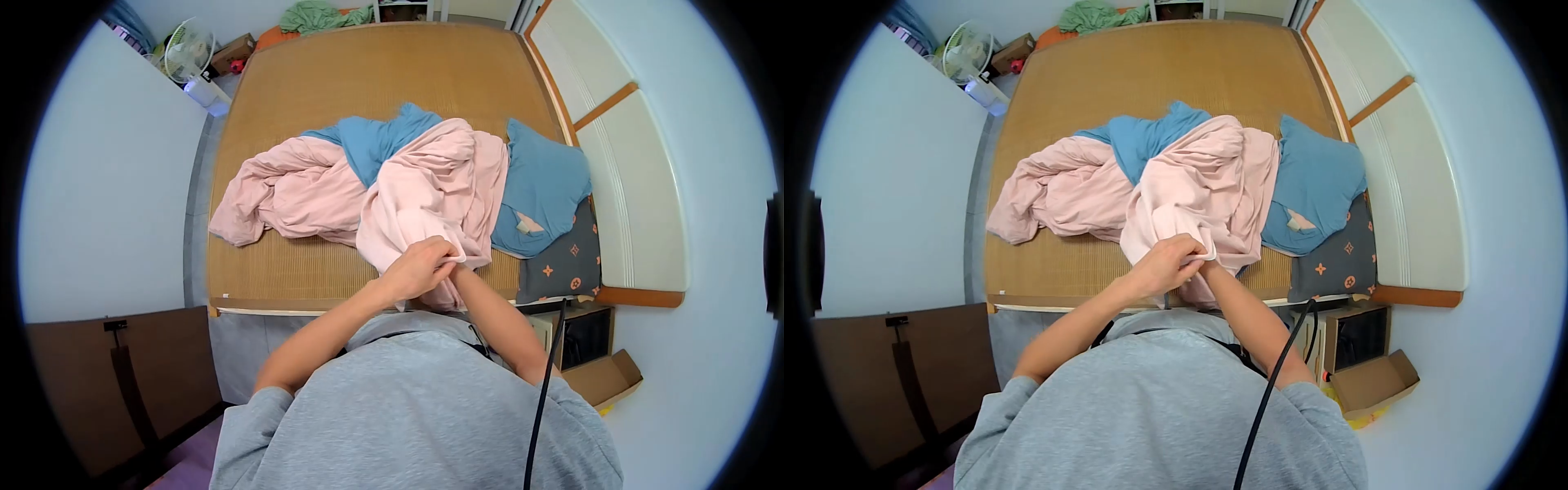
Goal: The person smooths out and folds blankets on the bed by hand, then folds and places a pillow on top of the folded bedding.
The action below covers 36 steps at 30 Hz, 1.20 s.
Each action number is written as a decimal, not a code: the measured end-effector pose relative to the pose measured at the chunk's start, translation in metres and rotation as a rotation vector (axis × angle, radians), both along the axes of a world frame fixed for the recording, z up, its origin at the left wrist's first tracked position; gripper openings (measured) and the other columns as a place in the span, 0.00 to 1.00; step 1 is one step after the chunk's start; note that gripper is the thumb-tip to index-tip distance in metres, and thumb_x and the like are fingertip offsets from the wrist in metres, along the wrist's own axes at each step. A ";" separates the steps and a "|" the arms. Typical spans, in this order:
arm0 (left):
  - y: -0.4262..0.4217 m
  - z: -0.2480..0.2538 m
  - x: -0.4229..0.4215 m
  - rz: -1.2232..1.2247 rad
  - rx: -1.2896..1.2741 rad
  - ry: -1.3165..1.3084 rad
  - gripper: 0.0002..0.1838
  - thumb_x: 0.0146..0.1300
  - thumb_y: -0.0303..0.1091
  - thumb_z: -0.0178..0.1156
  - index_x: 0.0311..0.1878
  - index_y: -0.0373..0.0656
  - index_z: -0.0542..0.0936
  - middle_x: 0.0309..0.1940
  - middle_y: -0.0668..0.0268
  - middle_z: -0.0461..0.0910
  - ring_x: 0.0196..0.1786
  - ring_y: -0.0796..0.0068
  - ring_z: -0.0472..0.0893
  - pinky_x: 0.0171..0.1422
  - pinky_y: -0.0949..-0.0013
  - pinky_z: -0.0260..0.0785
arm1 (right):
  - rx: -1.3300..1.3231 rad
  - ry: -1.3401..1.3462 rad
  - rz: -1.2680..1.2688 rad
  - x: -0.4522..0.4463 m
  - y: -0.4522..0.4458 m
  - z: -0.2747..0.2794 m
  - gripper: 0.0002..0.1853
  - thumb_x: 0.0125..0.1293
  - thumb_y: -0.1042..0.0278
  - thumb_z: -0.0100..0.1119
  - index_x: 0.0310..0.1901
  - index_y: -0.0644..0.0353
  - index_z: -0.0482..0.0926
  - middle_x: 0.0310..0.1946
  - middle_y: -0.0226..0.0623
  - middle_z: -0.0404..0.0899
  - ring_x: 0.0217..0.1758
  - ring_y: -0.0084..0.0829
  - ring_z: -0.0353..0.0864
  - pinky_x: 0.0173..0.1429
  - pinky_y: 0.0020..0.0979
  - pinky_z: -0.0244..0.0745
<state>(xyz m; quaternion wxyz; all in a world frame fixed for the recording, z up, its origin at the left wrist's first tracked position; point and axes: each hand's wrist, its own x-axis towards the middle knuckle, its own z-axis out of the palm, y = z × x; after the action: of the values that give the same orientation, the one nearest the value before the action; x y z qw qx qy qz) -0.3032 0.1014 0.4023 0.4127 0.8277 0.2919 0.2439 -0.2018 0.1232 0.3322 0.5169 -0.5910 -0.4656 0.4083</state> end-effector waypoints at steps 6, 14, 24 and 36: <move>0.016 -0.018 -0.045 0.593 0.208 0.057 0.18 0.42 0.17 0.54 0.41 0.39 0.71 0.39 0.55 0.70 0.38 0.51 0.74 0.43 0.58 0.67 | 0.012 -0.032 -0.022 0.015 0.039 0.006 0.16 0.58 0.72 0.52 0.48 0.64 0.72 0.47 0.50 0.73 0.49 0.45 0.73 0.51 0.39 0.68; 0.032 0.005 -0.059 0.872 0.256 -0.038 0.10 0.45 0.22 0.53 0.35 0.37 0.72 0.30 0.57 0.70 0.35 0.53 0.72 0.38 0.57 0.64 | 0.285 -0.351 -0.142 0.005 0.037 0.026 0.16 0.59 0.72 0.50 0.49 0.64 0.71 0.47 0.49 0.73 0.49 0.45 0.74 0.51 0.39 0.69; 0.023 0.015 -0.074 0.920 0.419 0.071 0.08 0.47 0.32 0.54 0.31 0.42 0.77 0.29 0.60 0.74 0.35 0.58 0.73 0.40 0.60 0.61 | 0.127 -0.157 0.487 -0.072 -0.018 -0.028 0.17 0.65 0.69 0.45 0.54 0.63 0.67 0.50 0.43 0.72 0.50 0.39 0.73 0.54 0.37 0.68; -0.032 0.010 0.012 0.282 0.377 0.100 0.07 0.37 0.33 0.54 0.24 0.45 0.76 0.26 0.64 0.76 0.34 0.66 0.74 0.43 0.63 0.57 | -0.101 0.150 0.535 0.009 -0.055 0.040 0.17 0.65 0.69 0.45 0.55 0.63 0.67 0.50 0.43 0.73 0.49 0.38 0.73 0.54 0.37 0.68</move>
<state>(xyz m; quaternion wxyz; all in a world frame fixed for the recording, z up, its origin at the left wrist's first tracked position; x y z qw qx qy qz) -0.2907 0.0690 0.4121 0.1979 0.8522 0.3738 0.3080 -0.1927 0.0682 0.3719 0.3940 -0.4401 -0.5445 0.5954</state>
